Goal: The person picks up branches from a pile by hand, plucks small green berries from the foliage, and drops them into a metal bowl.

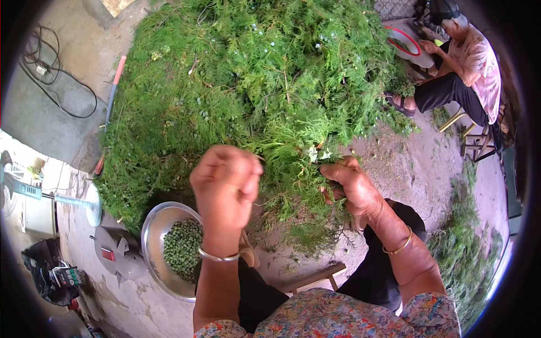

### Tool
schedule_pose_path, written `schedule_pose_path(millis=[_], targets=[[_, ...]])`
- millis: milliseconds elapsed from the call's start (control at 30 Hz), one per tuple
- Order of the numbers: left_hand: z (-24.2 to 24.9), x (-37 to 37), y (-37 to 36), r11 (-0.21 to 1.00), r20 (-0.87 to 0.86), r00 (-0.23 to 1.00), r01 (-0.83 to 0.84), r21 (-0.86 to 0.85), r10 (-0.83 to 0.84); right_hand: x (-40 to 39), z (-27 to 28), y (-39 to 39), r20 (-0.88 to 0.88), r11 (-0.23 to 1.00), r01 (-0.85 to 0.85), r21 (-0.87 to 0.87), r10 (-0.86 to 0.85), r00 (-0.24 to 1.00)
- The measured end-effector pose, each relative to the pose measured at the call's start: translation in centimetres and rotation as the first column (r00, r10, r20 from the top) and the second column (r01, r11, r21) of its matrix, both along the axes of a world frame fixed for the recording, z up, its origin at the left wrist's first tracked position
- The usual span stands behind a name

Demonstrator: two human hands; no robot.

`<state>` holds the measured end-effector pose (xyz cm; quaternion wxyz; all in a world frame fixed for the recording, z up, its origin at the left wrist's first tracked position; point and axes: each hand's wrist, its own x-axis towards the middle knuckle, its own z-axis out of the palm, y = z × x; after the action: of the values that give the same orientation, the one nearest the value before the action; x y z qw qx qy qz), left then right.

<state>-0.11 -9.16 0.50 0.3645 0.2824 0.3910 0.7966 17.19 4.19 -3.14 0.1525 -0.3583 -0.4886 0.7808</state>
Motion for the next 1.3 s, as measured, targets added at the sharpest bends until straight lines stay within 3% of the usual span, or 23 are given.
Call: schedule_pose_path(millis=[33,100,133,167,267,367,400,433,500,533,633,667,733,900,967,1033,1100,1133,1200,1233,1300], targets=[[0.0,1.1,0.5,0.990,-0.284,0.954,-0.120,-0.074,0.094,-0.3,0.0,-0.2,0.018,1.000,0.010,0.019,-0.011,1.000],[-1.0,2.8,1.6,0.948,-0.685,0.687,-0.317,0.018,0.243,-0.7,-0.1,-0.4,0.037,0.999,0.017,0.037,-0.019,0.999],[-0.9,3.5,1.9,0.938,-0.764,0.596,-0.344,0.031,0.244,-0.8,-0.2,-0.4,0.066,0.993,-0.035,0.111,0.028,0.997],[-0.9,3.9,1.7,0.928,-0.769,0.621,-0.358,-0.107,0.151,-0.9,-0.3,-0.5,0.098,0.979,-0.090,0.182,0.073,0.992],[-2.2,3.3,2.5,0.934,-0.899,0.403,-0.357,0.022,0.175,-1.0,0.2,-0.7,0.181,0.927,-0.219,0.304,0.169,0.969],[-2.5,2.9,2.3,0.920,-0.896,0.425,-0.389,-0.054,0.127,-1.1,0.3,-0.9,0.212,0.901,-0.231,0.367,0.160,0.964],[-2.0,3.0,1.9,0.899,-0.846,0.529,-0.397,-0.186,0.059,-1.1,0.5,-0.9,0.212,0.901,-0.231,0.367,0.161,0.964],[-2.1,3.1,2.3,0.928,-0.743,0.644,-0.362,-0.085,0.183,-0.9,0.8,-0.8,0.216,0.898,-0.256,0.357,0.188,0.958],[-0.9,2.4,1.6,0.926,-0.367,0.926,-0.213,-0.312,0.089,-0.8,0.8,-0.8,0.218,0.896,-0.280,0.346,0.213,0.952],[-0.7,2.1,1.4,0.953,-0.072,0.996,-0.075,-0.294,0.056,-0.7,0.5,-1.0,0.125,0.925,-0.249,0.288,0.221,0.967],[-2.0,0.8,1.1,0.972,0.463,0.880,0.189,-0.137,-0.106,-0.9,0.5,-1.5,-0.007,0.966,-0.189,0.174,0.193,0.981],[-2.5,0.5,1.2,0.972,0.463,0.880,0.191,-0.136,-0.107,-0.9,0.5,-1.6,-0.043,0.980,-0.156,0.122,0.162,0.986],[-3.1,0.2,1.3,0.925,0.682,0.646,0.358,0.124,-0.342,-0.8,0.6,-1.2,-0.105,0.980,-0.182,0.080,0.189,0.976],[-3.1,0.7,1.6,0.843,0.609,0.588,0.430,0.322,-0.532,-0.5,1.2,-1.5,-0.182,0.987,-0.163,-0.015,0.157,0.971],[-3.2,0.7,1.8,0.739,0.467,0.578,0.454,0.497,-0.669,-0.3,0.9,-1.3,-0.211,0.981,-0.125,-0.147,0.092,0.973],[-2.3,-0.2,1.5,0.684,0.367,0.612,0.431,0.588,-0.701,0.7,0.4,-0.5,-0.195,0.956,-0.034,-0.292,-0.024,0.980],[-1.7,-1.4,0.8,0.723,0.265,0.736,0.412,0.555,-0.623,1.1,-2.3,0.3,-0.238,0.960,-0.007,-0.280,-0.063,0.969],[-1.8,-1.9,0.6,0.773,0.305,0.764,0.368,0.517,-0.568,0.8,-1.3,0.0,-0.237,0.960,-0.009,-0.279,-0.060,0.970],[-1.6,-2.2,0.5,0.831,0.388,0.768,0.321,0.455,-0.509,-0.3,1.5,-1.0,-0.076,0.964,0.236,-0.120,-0.246,0.966],[-1.5,-2.3,0.3,0.881,0.465,0.766,0.278,0.383,-0.444,-0.2,1.5,-0.8,-0.080,0.965,0.232,-0.122,-0.243,0.967],[-1.7,-2.3,0.0,0.916,0.364,0.849,0.298,0.268,-0.383,0.1,1.5,-0.2,-0.174,0.999,-0.004,-0.043,-0.004,0.985]])
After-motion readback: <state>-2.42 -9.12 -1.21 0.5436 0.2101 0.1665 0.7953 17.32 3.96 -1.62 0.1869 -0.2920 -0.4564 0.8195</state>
